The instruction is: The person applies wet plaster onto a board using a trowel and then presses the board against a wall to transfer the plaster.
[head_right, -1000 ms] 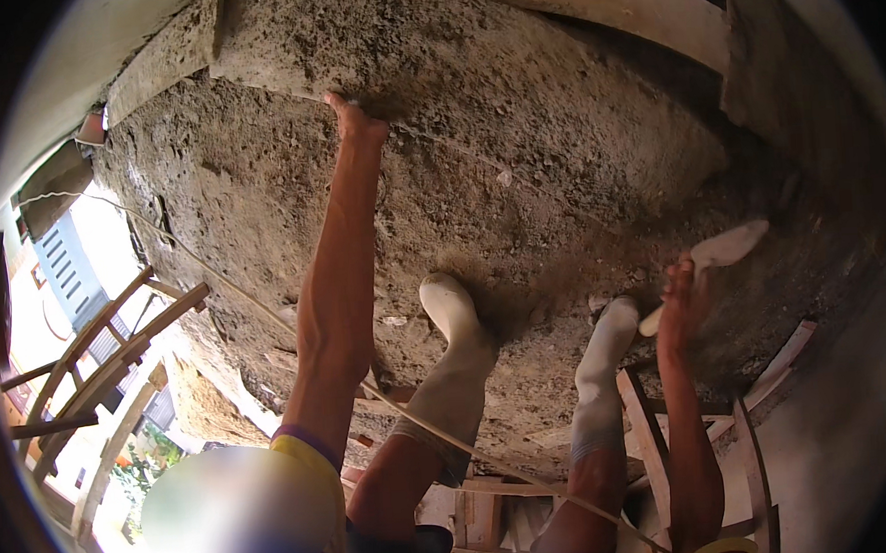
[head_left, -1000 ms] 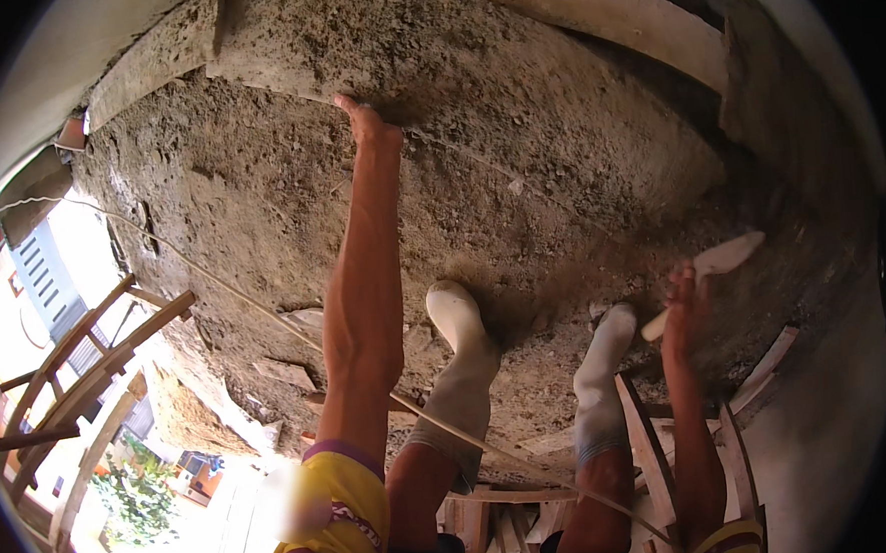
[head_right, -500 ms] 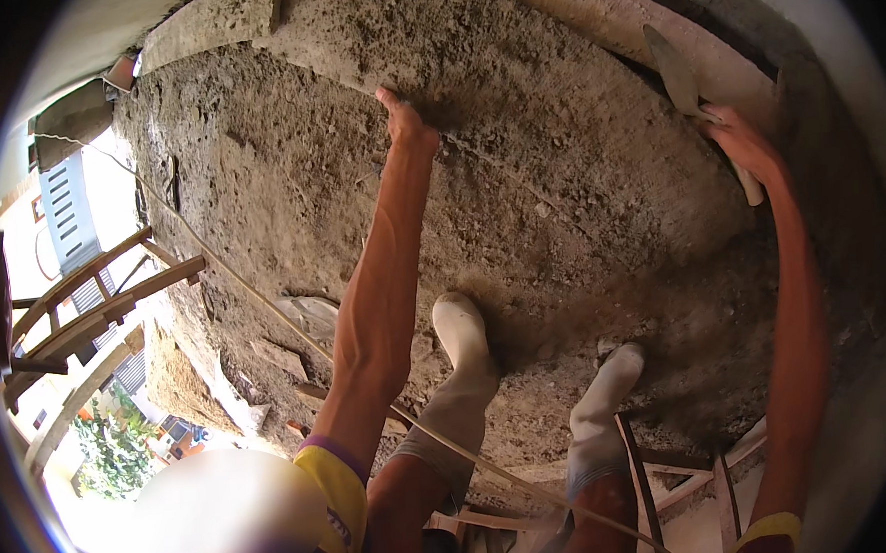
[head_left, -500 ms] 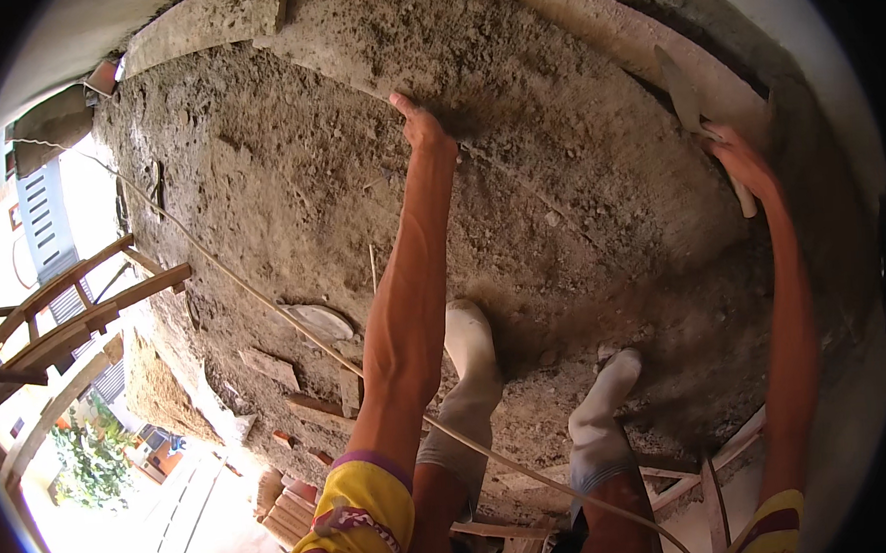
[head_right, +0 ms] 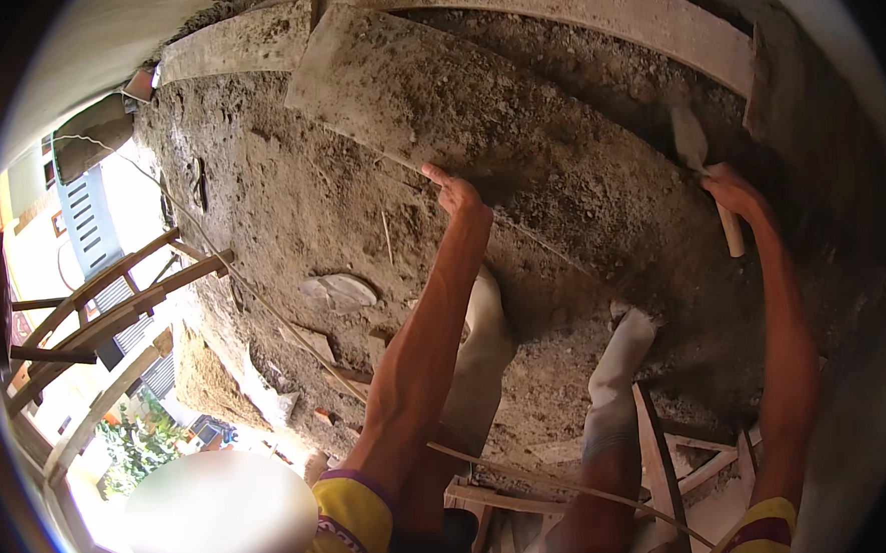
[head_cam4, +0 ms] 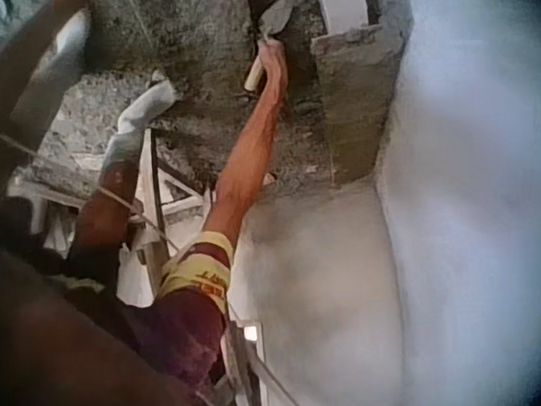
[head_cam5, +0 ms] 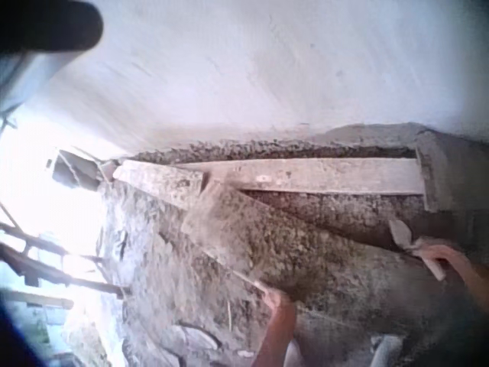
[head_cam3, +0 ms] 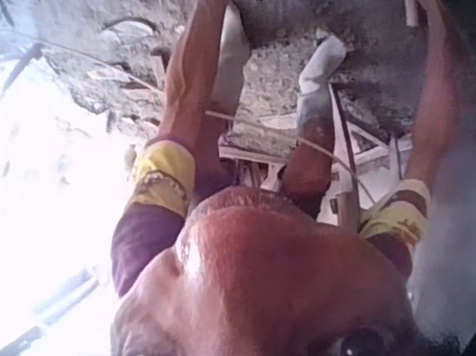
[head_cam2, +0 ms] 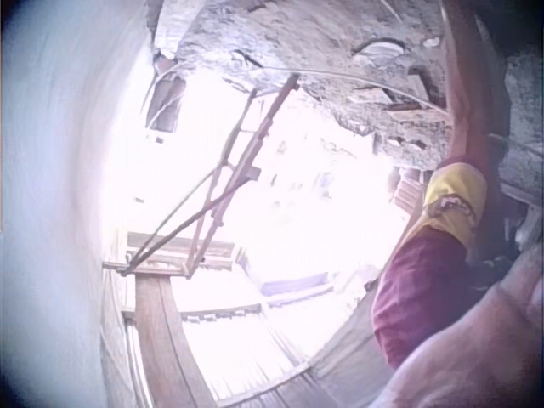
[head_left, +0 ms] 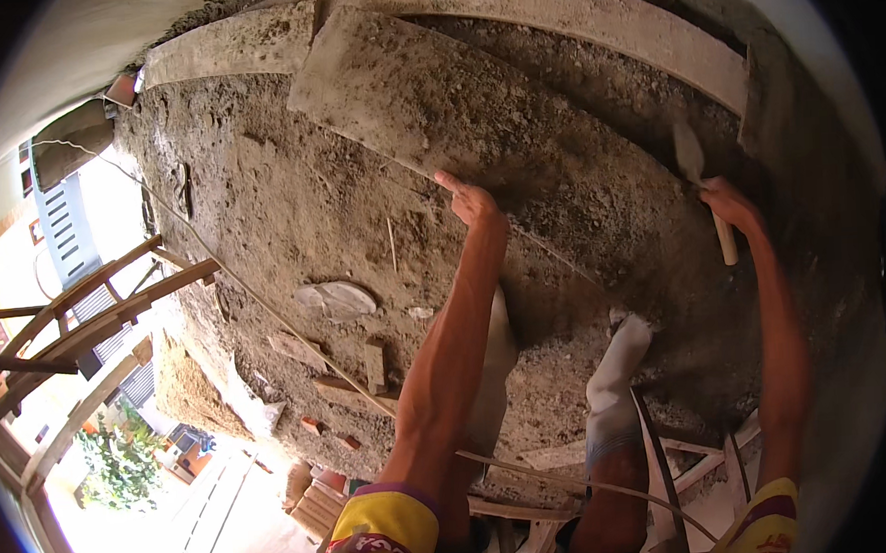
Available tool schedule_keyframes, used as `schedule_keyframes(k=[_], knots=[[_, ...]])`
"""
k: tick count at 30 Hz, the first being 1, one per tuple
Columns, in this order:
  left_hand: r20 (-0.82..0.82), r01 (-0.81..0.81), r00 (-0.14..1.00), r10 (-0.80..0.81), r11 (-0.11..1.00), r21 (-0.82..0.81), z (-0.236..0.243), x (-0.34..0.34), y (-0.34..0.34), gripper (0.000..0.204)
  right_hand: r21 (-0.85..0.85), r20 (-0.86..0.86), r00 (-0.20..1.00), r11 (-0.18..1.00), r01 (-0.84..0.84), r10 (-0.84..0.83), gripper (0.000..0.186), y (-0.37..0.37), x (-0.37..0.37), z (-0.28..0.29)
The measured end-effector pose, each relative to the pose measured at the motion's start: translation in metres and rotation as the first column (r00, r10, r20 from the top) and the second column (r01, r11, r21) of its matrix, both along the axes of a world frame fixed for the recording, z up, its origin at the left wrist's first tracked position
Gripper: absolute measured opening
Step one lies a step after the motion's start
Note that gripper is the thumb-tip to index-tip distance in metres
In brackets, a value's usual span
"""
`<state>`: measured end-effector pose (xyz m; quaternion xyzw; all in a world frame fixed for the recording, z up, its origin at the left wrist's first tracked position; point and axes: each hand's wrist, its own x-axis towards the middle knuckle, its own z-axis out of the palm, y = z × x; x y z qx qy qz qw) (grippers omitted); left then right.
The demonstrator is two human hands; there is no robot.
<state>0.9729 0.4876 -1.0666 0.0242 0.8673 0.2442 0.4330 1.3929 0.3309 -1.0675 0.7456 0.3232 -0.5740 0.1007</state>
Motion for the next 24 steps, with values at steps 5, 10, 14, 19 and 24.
schedule_keyframes(k=[5, 10, 14, 19, 24], knots=[[-0.071, -0.021, 0.997, 0.019, 0.999, -0.028, -0.014, -0.031, -0.044, 0.11, 0.596, 0.054, 0.846, 0.697, 0.399, -0.53, 0.057, -0.116, -0.011, -0.002], [-0.427, 0.076, 0.892, -0.15, 0.98, -0.184, 0.01, -0.039, 0.007, 0.082, 0.507, 0.073, 0.388, 0.369, 0.779, -0.919, 0.05, -0.293, -0.013, 0.002], [-0.661, 0.78, 0.464, -0.59, 0.625, -0.011, -0.003, -0.075, 0.11, 0.06, 0.289, -0.15, 0.056, 0.01, 0.957, -0.987, 0.048, -0.411, -0.01, -0.039], [-0.736, 0.875, -0.046, -0.675, 0.328, -0.356, -0.018, -0.188, 0.253, 0.068, 0.03, -0.475, -0.228, -0.275, 0.961, -0.85, 0.049, -0.321, -0.102, -0.087], [-0.586, 0.875, -0.047, -0.809, 0.249, -0.415, -0.085, -0.192, 0.297, 0.095, -0.11, -0.55, -0.372, -0.377, 0.92, -0.747, 0.04, -0.334, -0.081, -0.121]])
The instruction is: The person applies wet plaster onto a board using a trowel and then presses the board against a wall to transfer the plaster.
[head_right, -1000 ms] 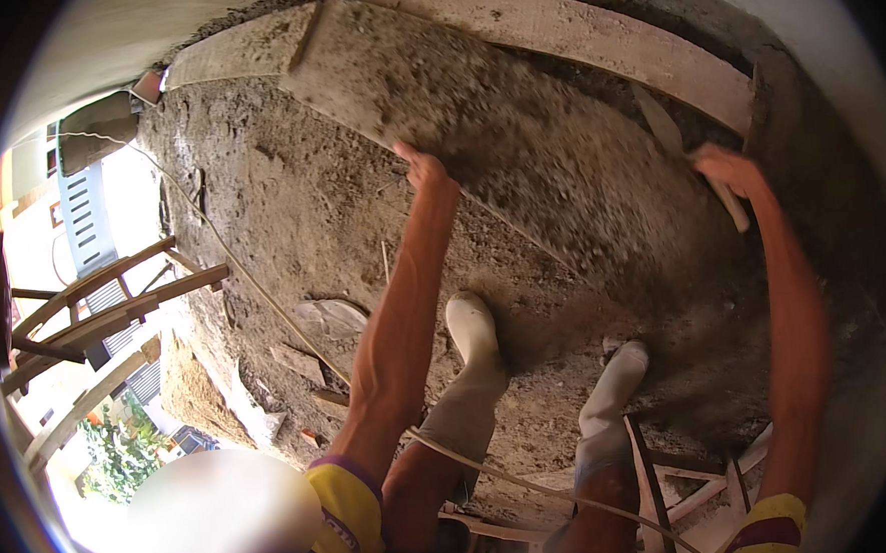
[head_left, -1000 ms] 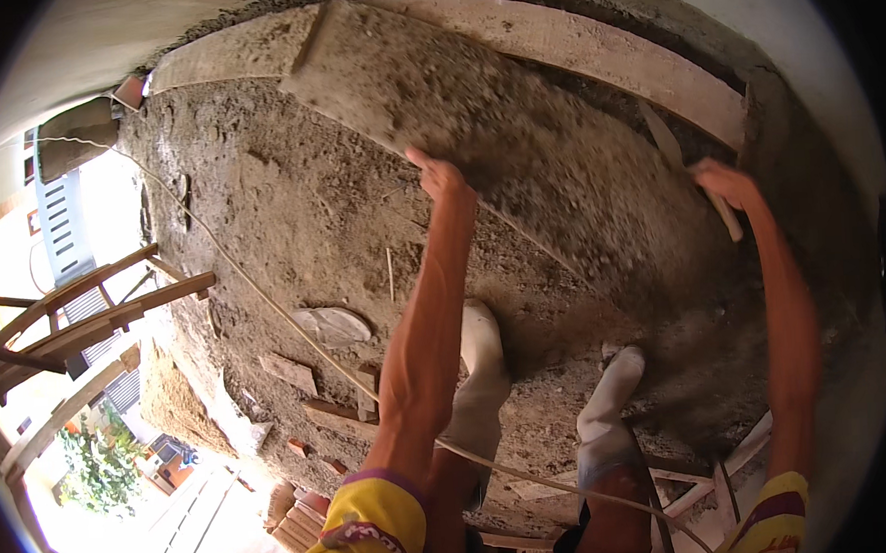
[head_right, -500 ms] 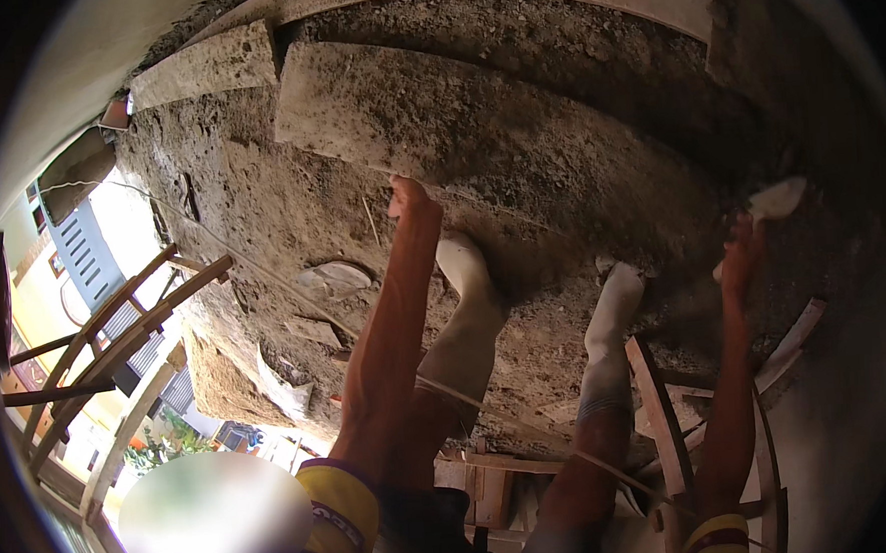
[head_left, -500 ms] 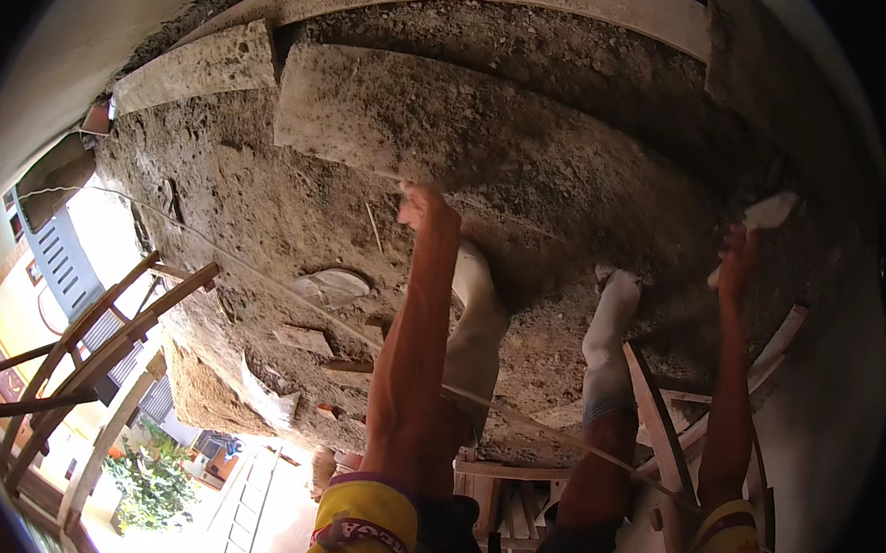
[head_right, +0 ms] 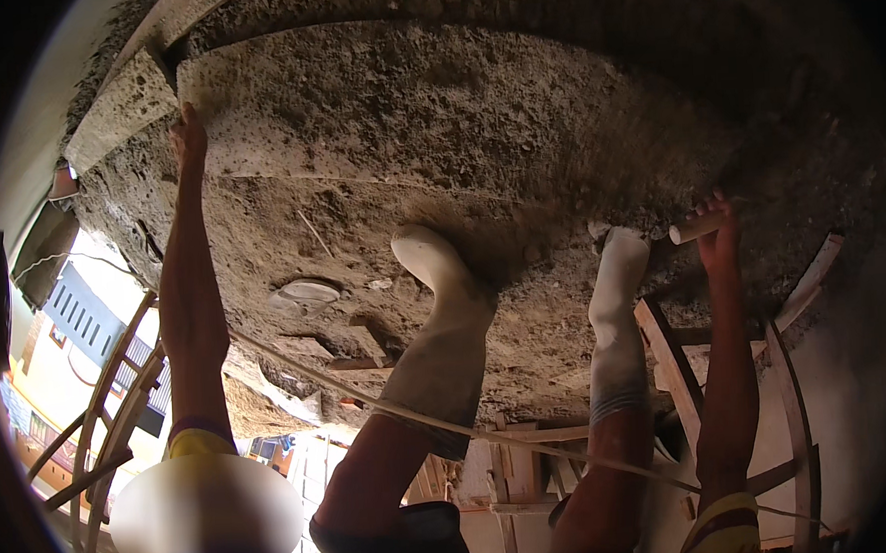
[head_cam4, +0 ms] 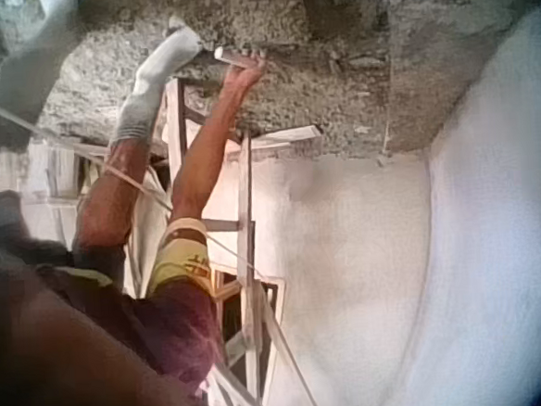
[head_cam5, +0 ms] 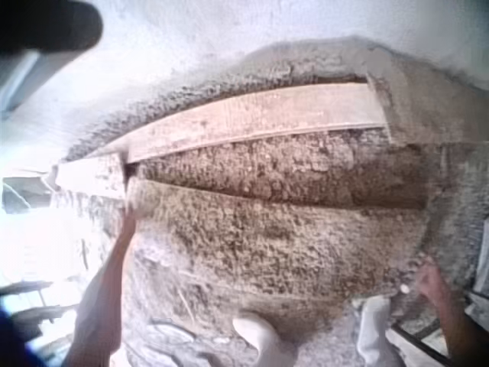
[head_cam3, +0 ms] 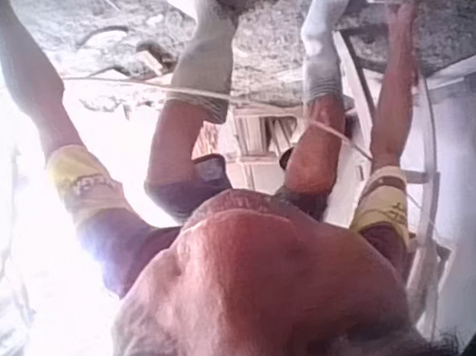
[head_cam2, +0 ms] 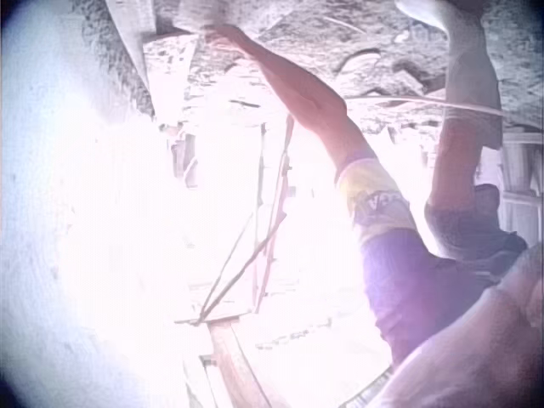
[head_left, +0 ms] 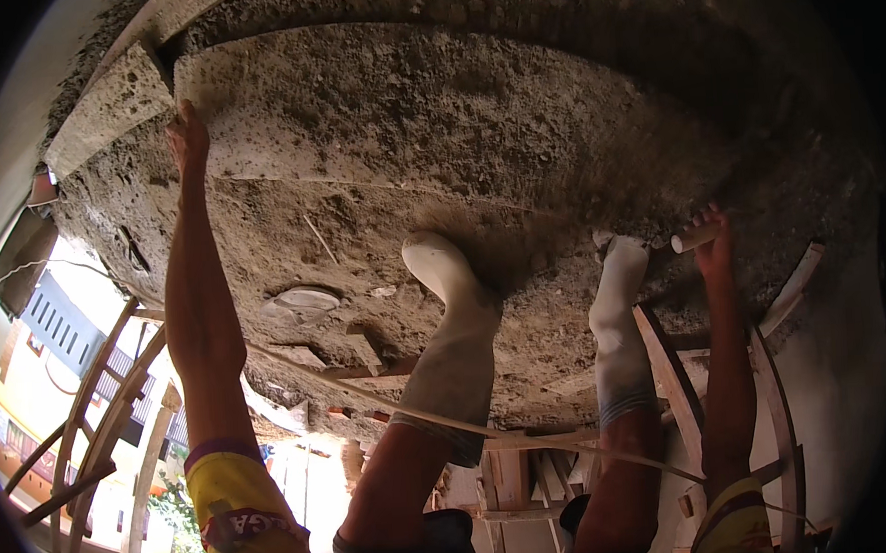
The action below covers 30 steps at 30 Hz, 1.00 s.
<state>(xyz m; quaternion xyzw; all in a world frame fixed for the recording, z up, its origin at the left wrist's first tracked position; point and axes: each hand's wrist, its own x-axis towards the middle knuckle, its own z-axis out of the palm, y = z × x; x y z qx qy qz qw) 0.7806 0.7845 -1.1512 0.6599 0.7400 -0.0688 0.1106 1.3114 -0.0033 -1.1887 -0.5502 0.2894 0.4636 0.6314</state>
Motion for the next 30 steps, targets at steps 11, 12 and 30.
schedule_keyframes(k=[11, 12, 30], knots=[[0.274, -0.394, 0.861, 0.428, 0.903, -0.17, 0.002, -0.008, -0.008, 0.094, -0.321, 0.032, 0.999, 0.947, -0.012, 0.023, 0.016, -0.032, 0.018, 0.003], [0.246, -0.426, 0.86, 0.447, 0.894, -0.137, 0.032, -0.004, -0.01, 0.094, -0.33, 0.015, 1.0, 0.944, -0.011, 0.017, 0.014, -0.029, 0.013, 0.004], [0.675, -0.791, 0.52, 0.523, 0.594, 0.149, 0.573, -0.178, -0.156, 0.087, -0.303, 0.344, 0.834, 0.892, -0.336, 0.431, 0.032, 0.047, 0.074, 0.414]])
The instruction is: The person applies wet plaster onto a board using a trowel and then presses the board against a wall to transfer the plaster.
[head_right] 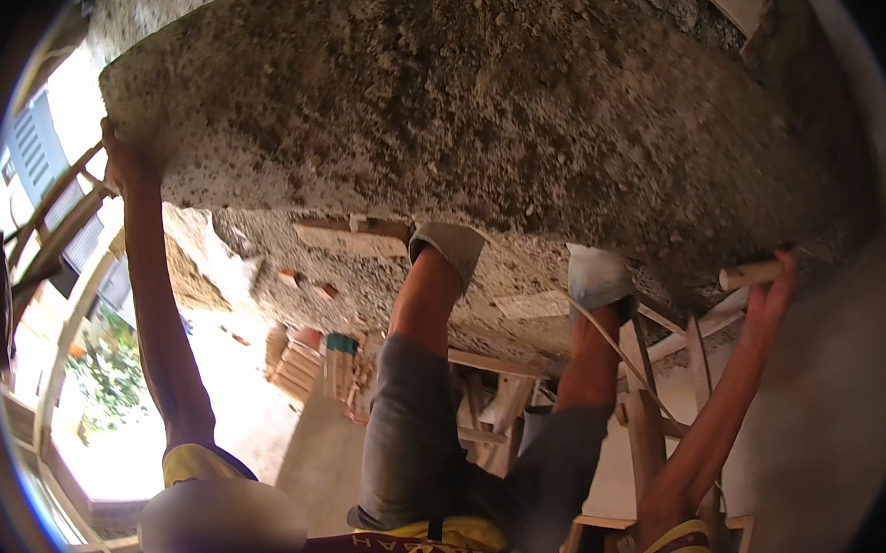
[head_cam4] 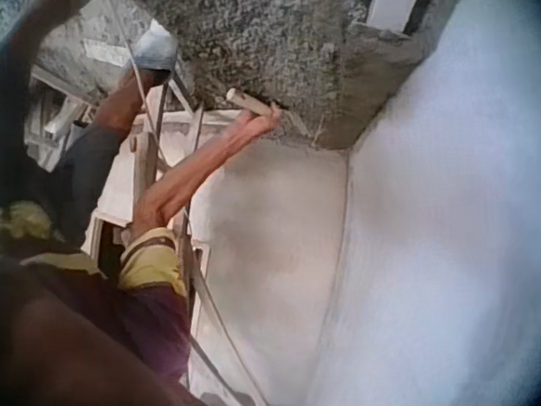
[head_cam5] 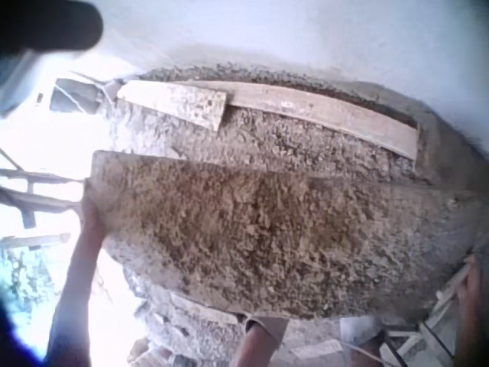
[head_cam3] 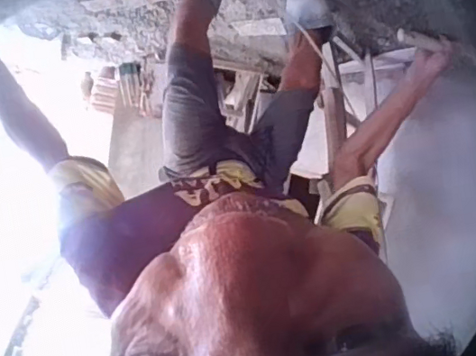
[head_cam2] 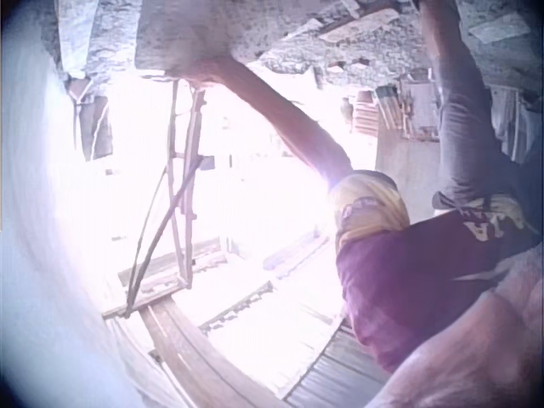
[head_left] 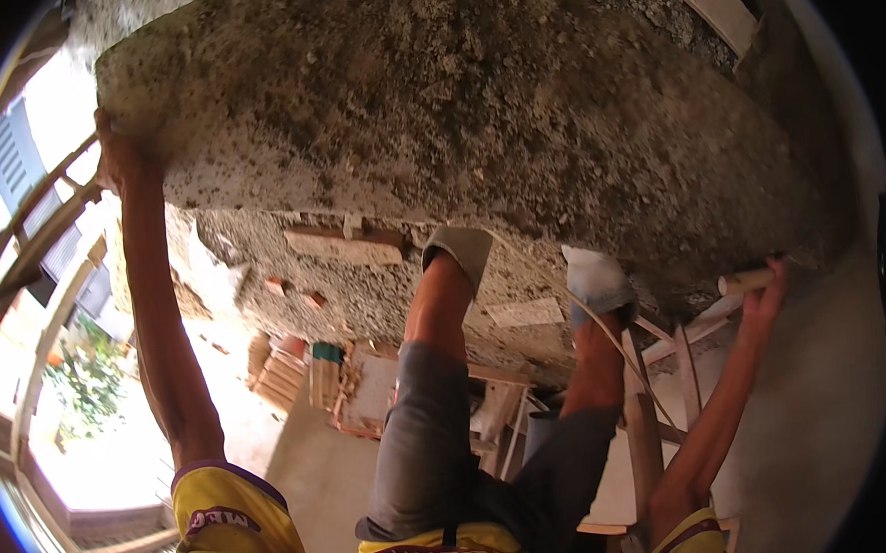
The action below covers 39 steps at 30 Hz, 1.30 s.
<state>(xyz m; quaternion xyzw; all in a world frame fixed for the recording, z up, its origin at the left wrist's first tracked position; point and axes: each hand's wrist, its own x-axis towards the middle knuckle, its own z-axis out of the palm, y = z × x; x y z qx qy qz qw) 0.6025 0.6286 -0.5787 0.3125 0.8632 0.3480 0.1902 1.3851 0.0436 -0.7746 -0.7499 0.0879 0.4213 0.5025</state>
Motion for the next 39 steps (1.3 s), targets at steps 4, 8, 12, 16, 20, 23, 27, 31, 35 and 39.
schedule_keyframes(k=[4, 8, 12, 16, 20, 23, 27, 31, 35, 39], knots=[[-0.147, -0.26, 0.959, 0.241, 0.956, -0.132, 0.12, -0.077, -0.112, 0.078, -0.094, 0.1, 0.977, 0.98, -0.177, 0.186, 0.036, 0.062, -0.014, 0.178], [-0.12, -0.436, 0.895, 0.431, 0.899, -0.027, 0.267, -0.132, -0.239, 0.074, -0.133, 0.074, 0.98, 0.976, -0.173, 0.184, 0.041, 0.167, -0.089, 0.323], [-0.015, -0.578, 0.816, 0.578, 0.816, 0.013, 0.381, -0.202, -0.456, 0.073, -0.185, -0.016, 0.965, 0.948, -0.26, 0.261, 0.042, 0.19, -0.169, 0.404], [-0.052, -0.753, 0.655, 0.754, 0.657, 0.038, 0.471, -0.215, -0.618, 0.07, -0.202, -0.129, 0.909, 0.887, -0.416, 0.397, 0.038, 0.17, -0.212, 0.438], [-0.163, -0.888, 0.46, 0.873, 0.457, -0.057, 0.559, -0.238, -0.771, 0.066, -0.202, -0.155, 0.788, 0.761, -0.616, 0.596, 0.032, 0.155, -0.309, 0.467], [-0.221, -0.945, 0.326, 0.919, 0.316, -0.083, 0.601, -0.251, -0.855, 0.062, -0.209, -0.177, 0.673, 0.641, -0.738, 0.718, 0.029, 0.159, -0.402, 0.491], [-0.219, -0.981, 0.175, 0.96, 0.189, 0.045, 0.638, -0.304, -1.017, 0.058, -0.162, -0.163, 0.537, 0.514, -0.842, 0.828, 0.027, 0.145, -0.584, 0.525], [-0.087, -0.996, 0.08, 0.993, 0.082, 0.02, 0.619, -0.418, -1.11, 0.057, -0.252, -0.033, 0.471, 0.449, -0.857, 0.882, 0.018, 0.11, -0.707, 0.542], [0.053, -0.998, 0.061, 0.997, 0.061, 0.002, 0.59, -0.575, -1.183, 0.059, -0.272, 0.118, 0.366, 0.384, -0.882, 0.923, 0.01, 0.061, -0.871, 0.591], [0.115, -1.0, 0.006, 0.993, 0.009, -0.022, 0.608, -0.741, -1.29, 0.059, -0.204, 0.067, 0.355, 0.361, -0.91, 0.932, 0.012, 0.014, -1.11, 0.655]])
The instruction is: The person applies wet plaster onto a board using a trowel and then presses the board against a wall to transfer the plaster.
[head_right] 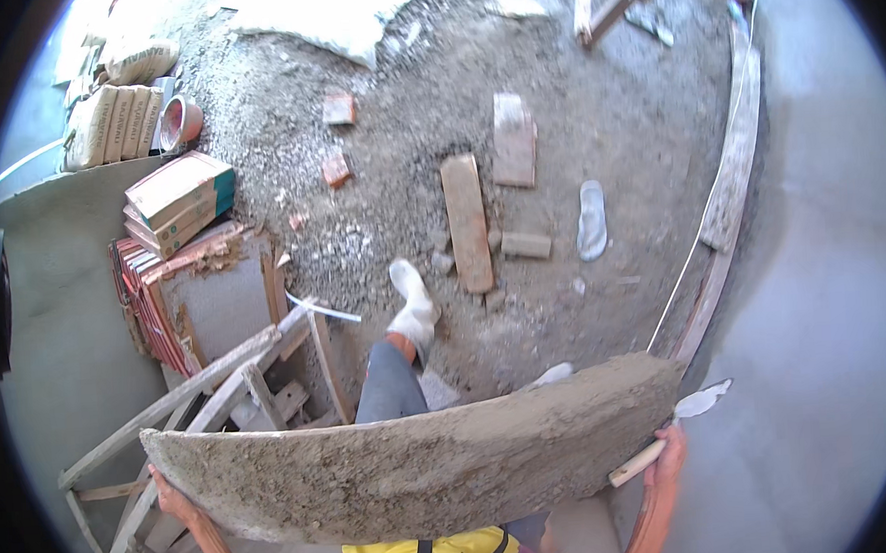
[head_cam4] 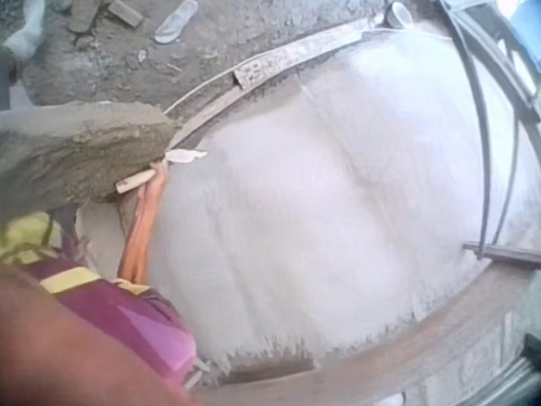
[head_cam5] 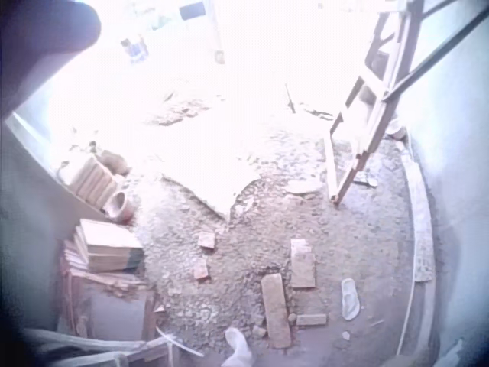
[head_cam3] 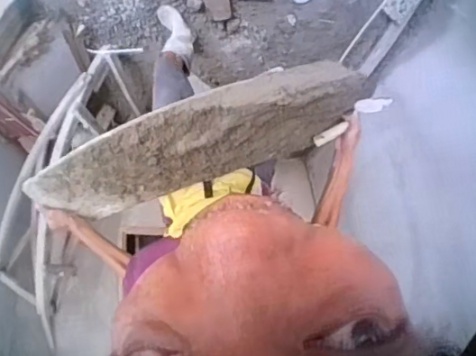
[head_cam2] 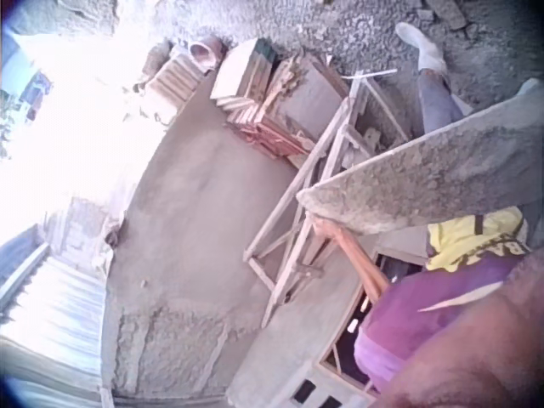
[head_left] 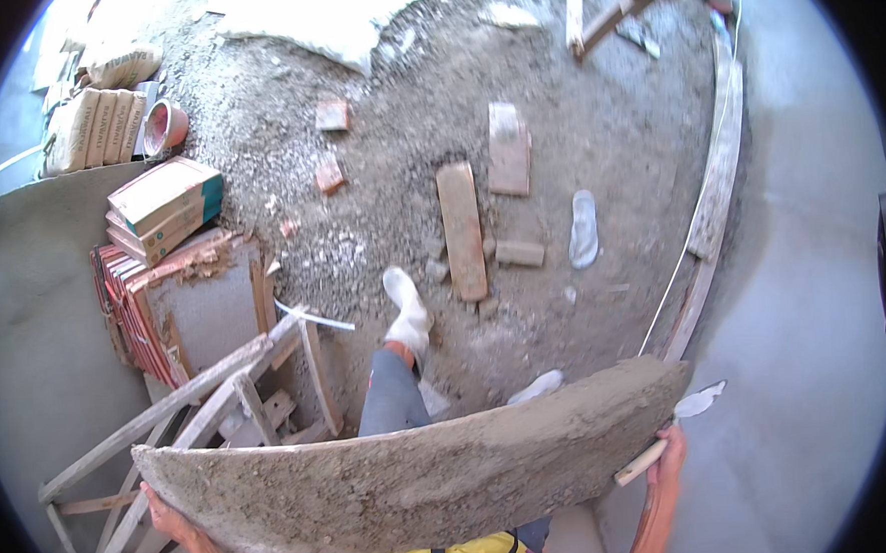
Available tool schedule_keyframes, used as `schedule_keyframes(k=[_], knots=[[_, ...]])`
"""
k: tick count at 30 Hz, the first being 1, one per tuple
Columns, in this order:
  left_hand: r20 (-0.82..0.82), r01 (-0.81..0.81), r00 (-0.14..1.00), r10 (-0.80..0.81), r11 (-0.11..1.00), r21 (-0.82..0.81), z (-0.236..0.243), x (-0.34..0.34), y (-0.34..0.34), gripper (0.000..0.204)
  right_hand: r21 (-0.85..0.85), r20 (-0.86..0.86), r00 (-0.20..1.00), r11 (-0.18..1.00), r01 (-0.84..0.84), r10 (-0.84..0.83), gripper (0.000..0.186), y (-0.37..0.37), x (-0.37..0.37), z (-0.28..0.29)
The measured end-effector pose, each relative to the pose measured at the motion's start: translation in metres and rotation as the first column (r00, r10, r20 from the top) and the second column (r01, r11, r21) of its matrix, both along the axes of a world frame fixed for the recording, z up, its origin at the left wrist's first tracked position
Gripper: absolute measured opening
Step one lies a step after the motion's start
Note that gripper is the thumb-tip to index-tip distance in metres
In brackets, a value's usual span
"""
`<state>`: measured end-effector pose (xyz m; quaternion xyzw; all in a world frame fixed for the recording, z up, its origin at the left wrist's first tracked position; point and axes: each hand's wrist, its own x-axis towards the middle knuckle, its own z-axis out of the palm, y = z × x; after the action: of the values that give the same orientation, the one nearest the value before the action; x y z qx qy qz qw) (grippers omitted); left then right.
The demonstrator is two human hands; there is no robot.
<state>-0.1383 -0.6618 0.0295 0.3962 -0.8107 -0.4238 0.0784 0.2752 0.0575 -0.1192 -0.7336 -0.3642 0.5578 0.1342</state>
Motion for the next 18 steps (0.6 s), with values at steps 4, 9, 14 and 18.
schedule_keyframes(k=[4, 9, 14, 18], knots=[[0.058, -0.068, 0.995, 0.087, 0.959, -0.276, 0.035, -0.118, -0.052, 0.063, 0.028, -0.045, 0.996, 0.997, -0.072, 0.073, 0.014, -0.005, -0.168, 0.018], [-0.082, -0.28, 0.958, 0.275, 0.957, -0.07, 0.082, -0.248, -0.041, 0.066, 0.036, -0.142, 0.974, 0.984, -0.172, 0.176, 0.011, 0.026, -0.42, 0.043], [-0.152, -0.418, 0.902, 0.404, 0.905, -0.08, 0.109, -0.365, 0.011, 0.066, 0.068, -0.155, 0.923, 0.936, -0.345, 0.351, 0.006, 0.116, -0.628, 0.038], [-0.201, -0.492, 0.867, 0.456, 0.849, -0.195, 0.104, -0.474, 0.153, 0.066, 0.039, -0.112, 0.913, 0.92, -0.39, 0.392, 0.006, 0.216, -0.786, 0.034]])
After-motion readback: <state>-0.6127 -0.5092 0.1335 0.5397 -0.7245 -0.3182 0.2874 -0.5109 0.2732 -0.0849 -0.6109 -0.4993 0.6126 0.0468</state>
